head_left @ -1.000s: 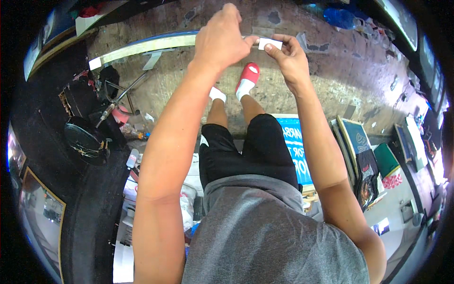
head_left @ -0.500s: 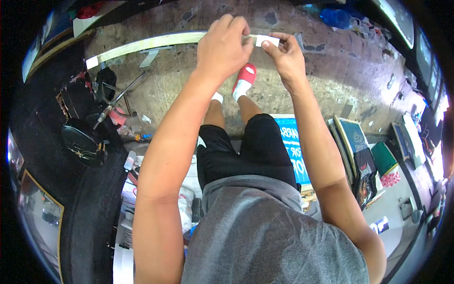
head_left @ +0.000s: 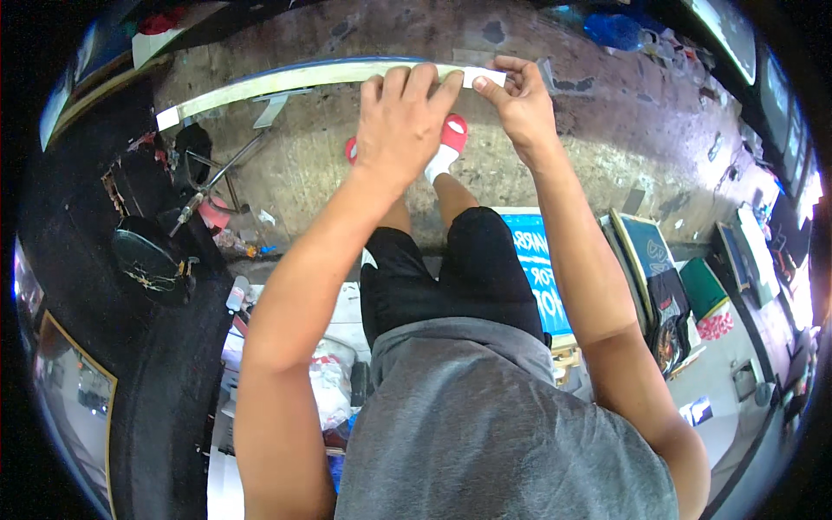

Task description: The person applies tape to the edges of a screen printing frame and then positions the frame onto a printing press over a black shirt.

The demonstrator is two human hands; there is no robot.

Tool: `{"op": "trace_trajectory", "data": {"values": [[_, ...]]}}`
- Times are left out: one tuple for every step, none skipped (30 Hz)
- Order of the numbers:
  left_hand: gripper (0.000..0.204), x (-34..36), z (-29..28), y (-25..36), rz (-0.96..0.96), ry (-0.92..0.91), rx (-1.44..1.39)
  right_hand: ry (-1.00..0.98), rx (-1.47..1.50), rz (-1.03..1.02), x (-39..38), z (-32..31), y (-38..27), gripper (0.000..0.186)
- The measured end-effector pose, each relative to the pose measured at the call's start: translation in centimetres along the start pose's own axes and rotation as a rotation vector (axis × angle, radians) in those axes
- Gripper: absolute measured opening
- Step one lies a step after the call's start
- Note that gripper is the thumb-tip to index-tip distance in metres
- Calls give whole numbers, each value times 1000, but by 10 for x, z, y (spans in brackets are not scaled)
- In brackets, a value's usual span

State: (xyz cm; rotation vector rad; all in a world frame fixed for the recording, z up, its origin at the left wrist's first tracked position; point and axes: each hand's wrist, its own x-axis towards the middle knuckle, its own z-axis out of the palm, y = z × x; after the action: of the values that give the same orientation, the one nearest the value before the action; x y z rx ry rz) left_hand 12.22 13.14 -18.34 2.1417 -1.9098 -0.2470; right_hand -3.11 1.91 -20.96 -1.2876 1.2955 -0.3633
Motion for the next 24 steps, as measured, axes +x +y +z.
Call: {"op": "trace_trajectory", "data": {"values": [[58, 1, -1, -1, 1, -15, 6, -8, -14, -6, 0, 0, 0, 49], [57, 3, -3, -2, 53, 20, 30, -12, -10, -19, 0, 2, 0, 49], [56, 4, -4, -2, 103, 61, 51, 3, 10, -15, 0, 3, -1, 52], [55, 3, -6, -1, 97, -16, 69, 18, 30, -8, 1, 4, -1, 56], [55, 2, -8, 0, 97, -11, 74, 17, 32, -14, 0, 4, -2, 56], [57, 0, -9, 1, 81, -30, 46, 20, -3, -11, 0, 3, -2, 56], [59, 1, -10, 0, 58, -99, 15, 27, -31, -30, 1, 3, -3, 56], [53, 0, -10, -2, 53, -12, -78, 23, -38, -19, 2, 3, -3, 56], [53, 1, -10, -5, 52, -8, -77, 31, -10, -36, 0, 4, -2, 56], [47, 1, -10, -8, 10, 57, -237, 49, 6, -19, -2, 5, -1, 55], [40, 1, -9, -10, -54, 92, -398, 40, 18, -53, -2, 5, 0, 55], [28, 0, -8, -9, -62, 203, -465, 40, 6, -49, -3, 5, 1, 55], [28, -1, -7, -8, -64, 201, -468, 38, -8, -43, -3, 4, 2, 54], [28, -3, -7, -5, -143, 221, -493, 39, -12, -39, -4, 4, 2, 54], [28, -5, -8, -2, -226, 241, -523, 37, -23, -30, -4, 3, 2, 54], [28, -5, -8, 3, -227, 238, -520, 34, -31, -30, -5, 3, 1, 54], [28, -3, -7, 9, -340, 187, -694, 30, -34, -22, -5, 3, 1, 54], [29, -1, -7, 15, -454, 134, -866, 35, -28, -14, -6, 3, 0, 53], [29, 3, -7, 20, -456, 137, -864, 36, -20, -14, -5, 3, -1, 53], [30, 7, -7, 25, -538, 102, -901, 37, -19, -11, -5, 3, -2, 53], [33, 12, -6, 29, -629, 50, -942, 31, -40, -3, -5, 3, -2, 53], [33, 16, -6, 32, -644, 21, -912, 25, -60, 5, -4, 2, -1, 52], [33, 18, -7, 35, -610, 75, -911, 24, -60, 3, -4, 2, 0, 52], [33, 20, -7, 37, -717, 13, -943, 22, -51, 8, -4, 3, 1, 52]]}}
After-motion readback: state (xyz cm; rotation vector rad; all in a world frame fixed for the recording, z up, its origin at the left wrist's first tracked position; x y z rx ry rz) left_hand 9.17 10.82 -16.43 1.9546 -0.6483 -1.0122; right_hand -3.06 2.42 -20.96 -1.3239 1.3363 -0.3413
